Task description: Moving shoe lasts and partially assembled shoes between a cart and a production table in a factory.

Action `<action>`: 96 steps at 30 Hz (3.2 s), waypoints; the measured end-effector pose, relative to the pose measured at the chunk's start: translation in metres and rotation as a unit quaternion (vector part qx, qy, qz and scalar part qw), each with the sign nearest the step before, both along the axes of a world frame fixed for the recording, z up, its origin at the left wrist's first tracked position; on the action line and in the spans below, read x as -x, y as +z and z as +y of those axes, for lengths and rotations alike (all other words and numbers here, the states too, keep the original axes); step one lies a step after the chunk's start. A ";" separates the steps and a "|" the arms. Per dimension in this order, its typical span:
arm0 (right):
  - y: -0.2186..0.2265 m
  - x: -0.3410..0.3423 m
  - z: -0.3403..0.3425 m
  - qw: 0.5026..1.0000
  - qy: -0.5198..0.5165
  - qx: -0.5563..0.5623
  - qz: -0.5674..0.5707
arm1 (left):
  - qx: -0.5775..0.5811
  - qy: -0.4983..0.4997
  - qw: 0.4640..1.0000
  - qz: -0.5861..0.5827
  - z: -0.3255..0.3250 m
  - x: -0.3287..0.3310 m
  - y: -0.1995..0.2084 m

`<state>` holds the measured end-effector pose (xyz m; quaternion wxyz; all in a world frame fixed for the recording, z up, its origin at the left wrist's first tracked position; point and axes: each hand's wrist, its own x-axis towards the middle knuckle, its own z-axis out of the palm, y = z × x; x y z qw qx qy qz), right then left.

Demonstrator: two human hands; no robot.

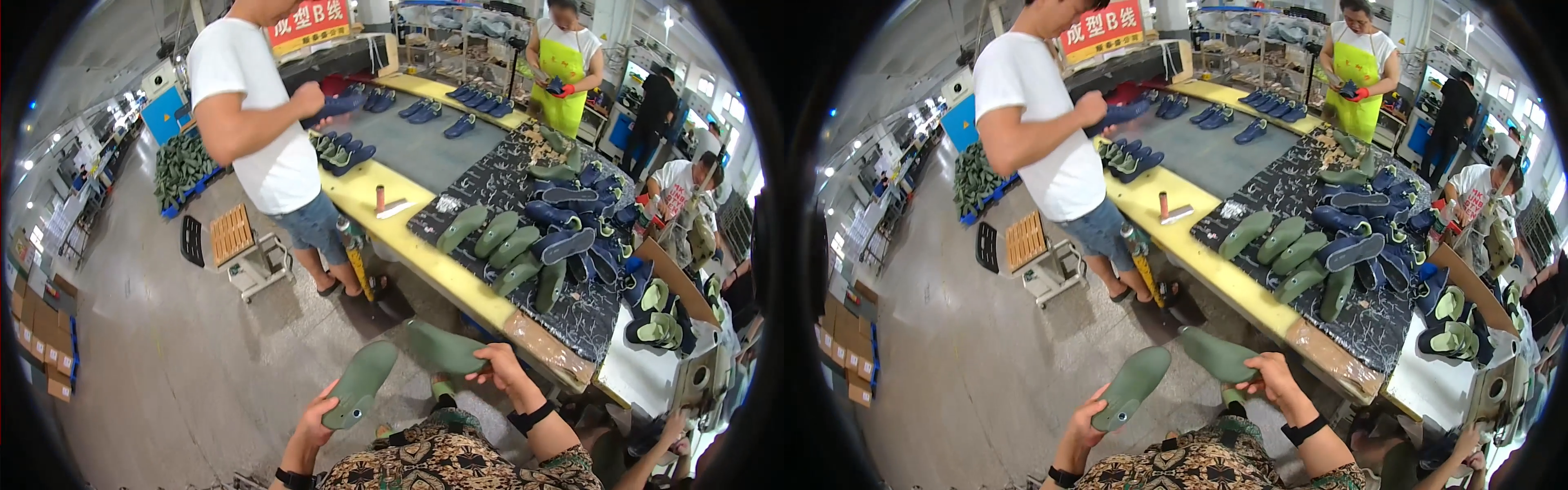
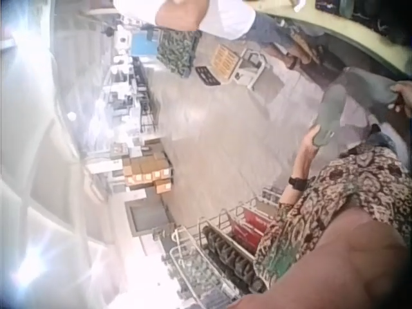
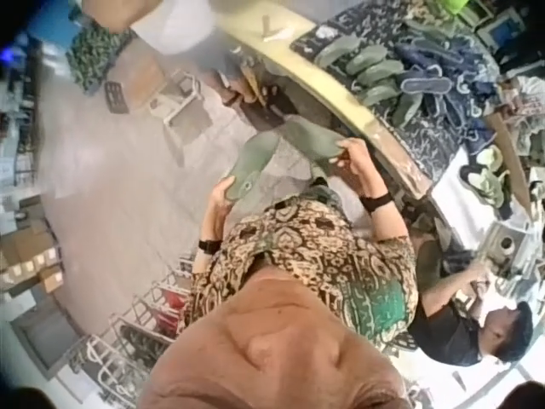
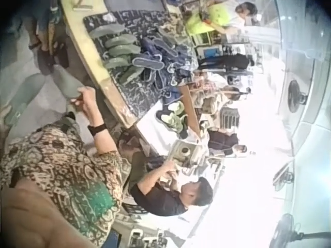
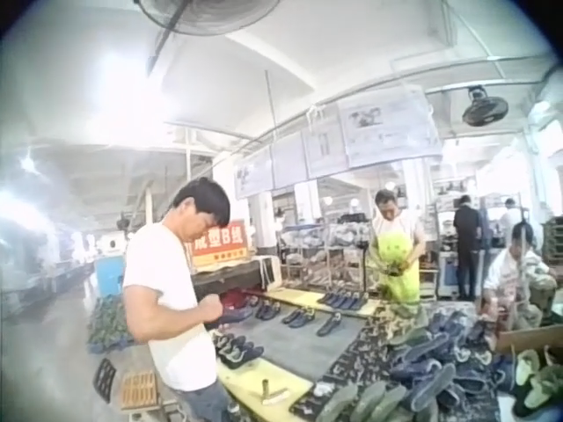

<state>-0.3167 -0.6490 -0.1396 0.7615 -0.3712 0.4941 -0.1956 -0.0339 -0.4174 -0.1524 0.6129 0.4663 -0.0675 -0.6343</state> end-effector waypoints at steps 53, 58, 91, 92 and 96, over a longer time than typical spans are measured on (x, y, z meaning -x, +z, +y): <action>0.026 0.057 -0.316 0.930 0.303 0.015 -0.205 | -0.167 -0.148 0.871 -0.437 -0.406 0.004 -0.104; 0.034 -0.034 -0.245 0.888 0.421 0.000 -0.185 | -0.238 0.043 0.911 -0.335 -0.219 0.022 -0.141; -0.078 -0.383 0.580 0.087 0.947 0.043 -0.305 | -0.282 0.823 0.488 -0.070 0.236 0.165 -0.162; -0.076 -0.381 0.602 0.108 0.944 0.044 -0.310 | -0.276 0.845 0.455 -0.054 0.242 0.161 -0.162; -0.056 -0.402 0.699 0.112 0.763 0.255 -0.584 | -0.279 0.872 0.400 -0.045 0.258 0.136 -0.157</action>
